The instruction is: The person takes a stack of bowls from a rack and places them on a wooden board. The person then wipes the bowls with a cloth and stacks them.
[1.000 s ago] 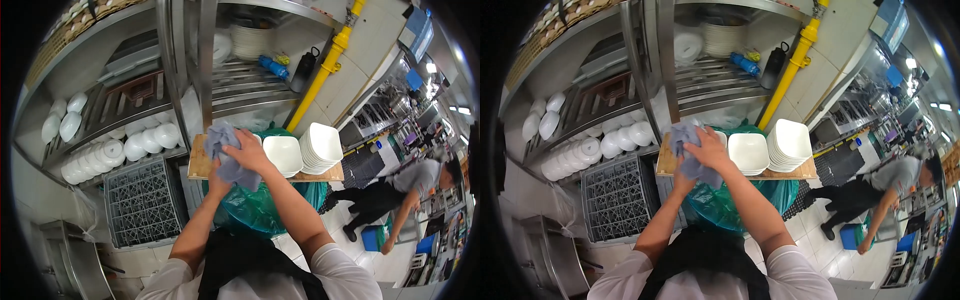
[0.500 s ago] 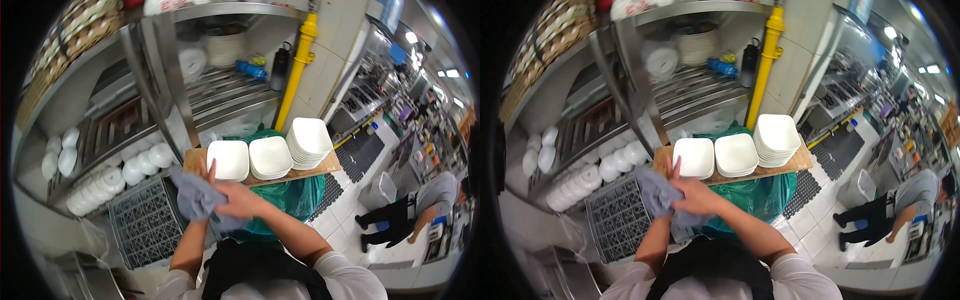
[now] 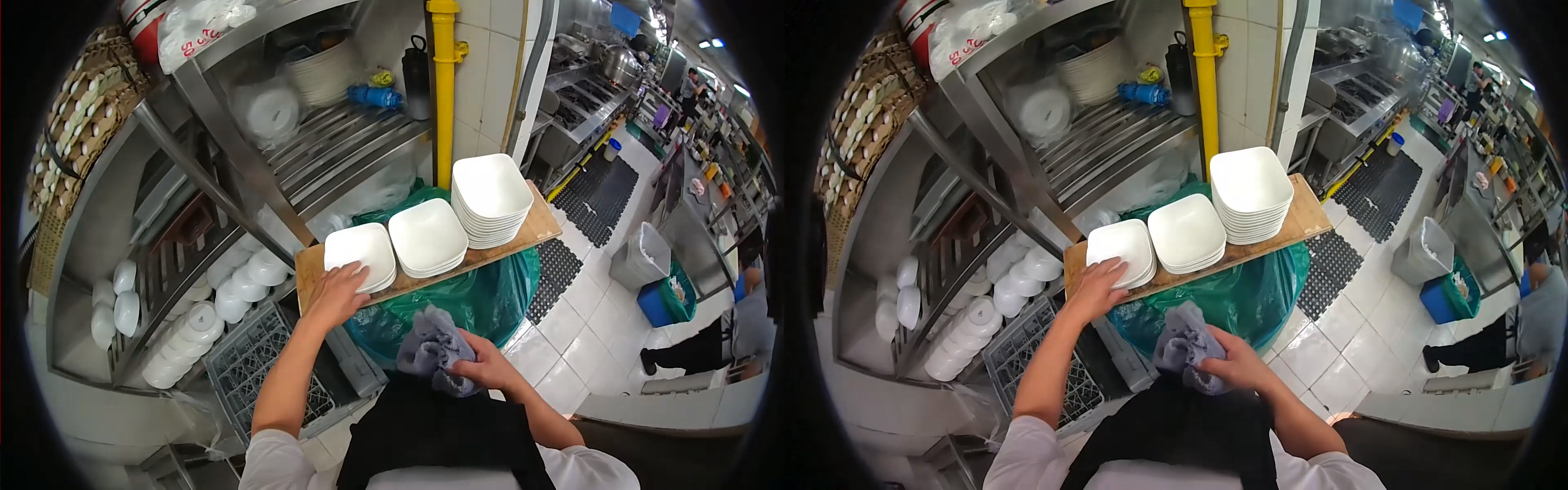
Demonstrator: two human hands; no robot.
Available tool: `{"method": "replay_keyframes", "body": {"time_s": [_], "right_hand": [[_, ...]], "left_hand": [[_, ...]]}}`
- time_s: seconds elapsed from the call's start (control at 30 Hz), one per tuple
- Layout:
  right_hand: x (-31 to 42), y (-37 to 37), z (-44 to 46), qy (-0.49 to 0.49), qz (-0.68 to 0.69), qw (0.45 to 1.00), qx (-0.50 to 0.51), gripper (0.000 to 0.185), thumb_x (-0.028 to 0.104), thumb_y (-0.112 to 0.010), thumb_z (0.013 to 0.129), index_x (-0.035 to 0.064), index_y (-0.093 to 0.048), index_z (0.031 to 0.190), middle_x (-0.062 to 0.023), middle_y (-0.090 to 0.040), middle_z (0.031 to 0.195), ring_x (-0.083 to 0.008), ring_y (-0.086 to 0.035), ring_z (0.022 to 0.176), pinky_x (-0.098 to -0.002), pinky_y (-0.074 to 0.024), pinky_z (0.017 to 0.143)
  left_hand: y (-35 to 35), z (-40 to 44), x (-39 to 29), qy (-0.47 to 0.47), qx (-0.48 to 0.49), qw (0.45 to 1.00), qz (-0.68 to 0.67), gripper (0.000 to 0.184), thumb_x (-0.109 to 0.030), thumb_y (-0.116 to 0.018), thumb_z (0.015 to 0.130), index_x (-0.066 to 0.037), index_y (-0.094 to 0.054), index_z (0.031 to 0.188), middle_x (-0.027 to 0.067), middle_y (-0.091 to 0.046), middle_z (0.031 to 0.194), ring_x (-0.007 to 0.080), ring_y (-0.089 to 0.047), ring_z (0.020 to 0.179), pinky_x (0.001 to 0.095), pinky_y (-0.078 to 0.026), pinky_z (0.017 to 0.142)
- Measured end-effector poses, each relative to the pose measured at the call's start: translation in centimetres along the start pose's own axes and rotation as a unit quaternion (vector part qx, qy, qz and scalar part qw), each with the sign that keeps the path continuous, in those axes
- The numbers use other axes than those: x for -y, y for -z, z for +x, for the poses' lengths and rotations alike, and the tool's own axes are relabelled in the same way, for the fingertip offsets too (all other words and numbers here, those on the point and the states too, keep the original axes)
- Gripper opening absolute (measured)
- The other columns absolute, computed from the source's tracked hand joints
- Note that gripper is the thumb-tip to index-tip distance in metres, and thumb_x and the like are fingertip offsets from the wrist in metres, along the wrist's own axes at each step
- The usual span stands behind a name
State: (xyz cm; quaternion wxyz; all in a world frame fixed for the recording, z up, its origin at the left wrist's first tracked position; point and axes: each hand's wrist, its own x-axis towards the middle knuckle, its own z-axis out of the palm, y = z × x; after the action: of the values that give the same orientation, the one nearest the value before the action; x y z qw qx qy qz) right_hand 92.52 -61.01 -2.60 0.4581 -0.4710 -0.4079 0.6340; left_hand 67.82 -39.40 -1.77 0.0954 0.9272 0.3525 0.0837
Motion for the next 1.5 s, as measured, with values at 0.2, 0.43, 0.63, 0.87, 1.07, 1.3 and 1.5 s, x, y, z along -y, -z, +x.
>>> {"method": "replay_keyframes", "body": {"time_s": [0.2, 0.43, 0.63, 0.87, 1.07, 1.3, 1.5], "right_hand": [[1.1, -0.4, 0.8, 0.144, -0.208, 0.966, -0.047, 0.068, 0.021, -0.072, 0.076, -0.0013, -0.044, 0.134, -0.0209, -0.052, 0.125, -0.0312, -0.053, 0.115, -0.0356, -0.0415, 0.097], [3.5, -3.6, 2.5, 0.308, -0.296, 0.894, -0.137, 0.068, 0.027, -0.072, 0.077, -0.0049, -0.045, 0.13, -0.0236, -0.046, 0.13, -0.0426, -0.044, 0.122, -0.0442, -0.0359, 0.103], [8.7, -8.9, 8.1, 0.456, -0.488, 0.734, -0.124, 0.058, 0.035, -0.071, 0.077, 0.0014, -0.057, 0.121, -0.0228, -0.048, 0.127, -0.0469, -0.041, 0.122, -0.0517, -0.0334, 0.103], [10.7, -7.3, 15.6, 0.12, 0.045, 0.99, 0.056, 0.043, 0.036, -0.063, 0.088, 0.0019, -0.06, 0.114, -0.0125, -0.062, 0.108, -0.0225, -0.061, 0.096, -0.0341, -0.0503, 0.083], [2.2, -8.4, 12.8, 0.406, -0.284, 0.868, 0.007, 0.04, 0.035, -0.055, 0.095, -0.0023, -0.057, 0.111, -0.01, -0.062, 0.103, -0.0177, -0.061, 0.086, -0.0293, -0.0516, 0.077], [-0.4, -6.4, 6.9, -0.082, 0.159, 0.974, 0.139, 0.038, 0.035, -0.051, 0.099, 0.0004, -0.055, 0.115, -0.0036, -0.062, 0.099, -0.0089, -0.058, 0.086, -0.0231, -0.0487, 0.079], [1.5, -1.5, 2.4, -0.042, 0.111, 0.992, 0.048, 0.041, 0.03, -0.054, 0.097, -0.0003, -0.052, 0.124, -0.0031, -0.062, 0.104, -0.009, -0.059, 0.089, -0.0241, -0.0479, 0.083]], "left_hand": [[0.1, 0.9, 0.3, -0.016, 0.041, 0.997, -0.061, 0.041, -0.022, -0.063, 0.087, -0.009, -0.058, 0.126, 0.013, -0.053, 0.132, 0.0309, -0.051, 0.118, 0.0405, -0.041, 0.1], [-0.4, -2.5, -3.9, 0.12, -0.165, 0.719, -0.665, 0.038, -0.023, -0.055, 0.096, 0.001, -0.054, 0.126, 0.005, -0.061, 0.118, 0.0139, -0.055, 0.108, 0.03, -0.041, 0.095], [-1.1, -6.2, -8.2, 0.108, -0.21, 0.519, -0.822, 0.032, -0.012, -0.057, 0.091, 0.0, -0.056, 0.12, 0.0087, -0.063, 0.113, 0.0173, -0.061, 0.097, 0.0314, -0.048, 0.088], [1.3, -9.9, -9.3, -0.016, -0.224, 0.554, -0.802, 0.033, -0.01, -0.054, 0.094, 0.007, -0.055, 0.122, 0.0158, -0.06, 0.121, 0.0255, -0.058, 0.112, 0.0401, -0.044, 0.098], [2.7, -9.5, -8.5, -0.025, -0.307, 0.509, -0.804, 0.035, -0.012, -0.054, 0.094, 0.007, -0.054, 0.124, 0.0179, -0.058, 0.125, 0.0299, -0.056, 0.116, 0.043, -0.041, 0.101], [1.2, -4.2, -7.9, 0.063, -0.162, 0.749, -0.639, 0.031, -0.012, -0.055, 0.094, 0.002, -0.057, 0.121, 0.0118, -0.063, 0.118, 0.0175, -0.059, 0.107, 0.0322, -0.046, 0.09], [-0.3, 4.2, -9.9, -0.095, -0.087, 0.968, -0.216, 0.035, -0.015, -0.054, 0.092, -0.006, -0.055, 0.126, 0.0129, -0.062, 0.119, 0.0322, -0.06, 0.106, 0.0374, -0.049, 0.09]]}}
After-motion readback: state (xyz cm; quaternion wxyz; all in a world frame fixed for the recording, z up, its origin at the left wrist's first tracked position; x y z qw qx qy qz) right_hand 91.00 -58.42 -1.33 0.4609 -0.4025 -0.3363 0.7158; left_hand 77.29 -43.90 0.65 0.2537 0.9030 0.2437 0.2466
